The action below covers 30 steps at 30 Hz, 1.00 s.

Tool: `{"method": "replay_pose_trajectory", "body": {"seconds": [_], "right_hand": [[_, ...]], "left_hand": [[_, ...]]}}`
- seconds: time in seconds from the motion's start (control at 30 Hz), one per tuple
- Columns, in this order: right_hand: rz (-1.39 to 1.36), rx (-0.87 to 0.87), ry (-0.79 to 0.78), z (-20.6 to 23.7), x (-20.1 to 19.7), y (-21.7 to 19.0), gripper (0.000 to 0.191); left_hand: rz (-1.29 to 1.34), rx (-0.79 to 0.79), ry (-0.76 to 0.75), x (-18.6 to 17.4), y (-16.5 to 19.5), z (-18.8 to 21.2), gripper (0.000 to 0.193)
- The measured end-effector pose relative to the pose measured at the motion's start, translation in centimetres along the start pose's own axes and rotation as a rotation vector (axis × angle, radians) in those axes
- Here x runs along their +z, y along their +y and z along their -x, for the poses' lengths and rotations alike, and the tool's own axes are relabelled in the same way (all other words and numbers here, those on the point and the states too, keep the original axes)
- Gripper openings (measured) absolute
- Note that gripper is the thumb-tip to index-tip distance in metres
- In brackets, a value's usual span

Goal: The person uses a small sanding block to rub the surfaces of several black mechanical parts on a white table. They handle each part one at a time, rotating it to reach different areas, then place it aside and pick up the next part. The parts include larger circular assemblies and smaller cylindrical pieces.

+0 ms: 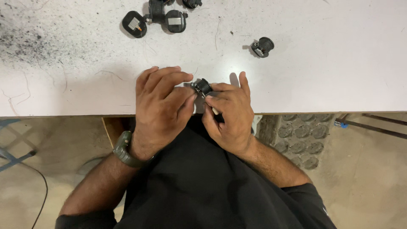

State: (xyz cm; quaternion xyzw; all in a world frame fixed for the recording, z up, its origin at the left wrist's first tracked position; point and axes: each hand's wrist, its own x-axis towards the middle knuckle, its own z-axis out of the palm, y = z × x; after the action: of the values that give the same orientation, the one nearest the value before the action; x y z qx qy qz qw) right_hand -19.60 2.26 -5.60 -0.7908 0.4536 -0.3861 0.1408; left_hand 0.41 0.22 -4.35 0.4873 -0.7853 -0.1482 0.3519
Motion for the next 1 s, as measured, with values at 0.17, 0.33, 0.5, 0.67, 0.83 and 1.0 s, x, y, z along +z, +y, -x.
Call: {"method": "replay_pose_trajectory", "body": {"seconds": [0.17, 0.33, 0.5, 0.67, 0.83, 1.0], "right_hand": [[-0.008, -0.162, -0.037, 0.6, 0.0, 0.7, 0.035], [0.021, -0.162, 0.014, 0.7, 0.7, 0.8, 0.035], [0.083, -0.162, 0.041, 0.1, 1.1, 0.6, 0.032], [0.093, -0.141, -0.005, -0.6, 1.0, 0.3, 0.030], [0.065, -0.168, -0.002, -1.1, -1.1, -0.2, 0.025], [0.230, -0.005, -0.057, -2.4, -2.5, -0.1, 0.033]], "left_hand": [[0.027, -0.011, -0.025, 0.0, -0.2, 0.0, 0.011], [0.066, -0.005, -0.041, 0.0, -0.4, 0.1, 0.011], [0.086, 0.023, -0.052, 0.2, -0.7, 0.2, 0.011], [0.115, 0.024, -0.040, 0.0, -0.9, 0.3, 0.012], [0.045, -0.008, 0.016, -1.0, -0.6, 0.0, 0.019], [0.106, -0.055, -0.026, -1.8, -0.5, -1.1, 0.032]]}}
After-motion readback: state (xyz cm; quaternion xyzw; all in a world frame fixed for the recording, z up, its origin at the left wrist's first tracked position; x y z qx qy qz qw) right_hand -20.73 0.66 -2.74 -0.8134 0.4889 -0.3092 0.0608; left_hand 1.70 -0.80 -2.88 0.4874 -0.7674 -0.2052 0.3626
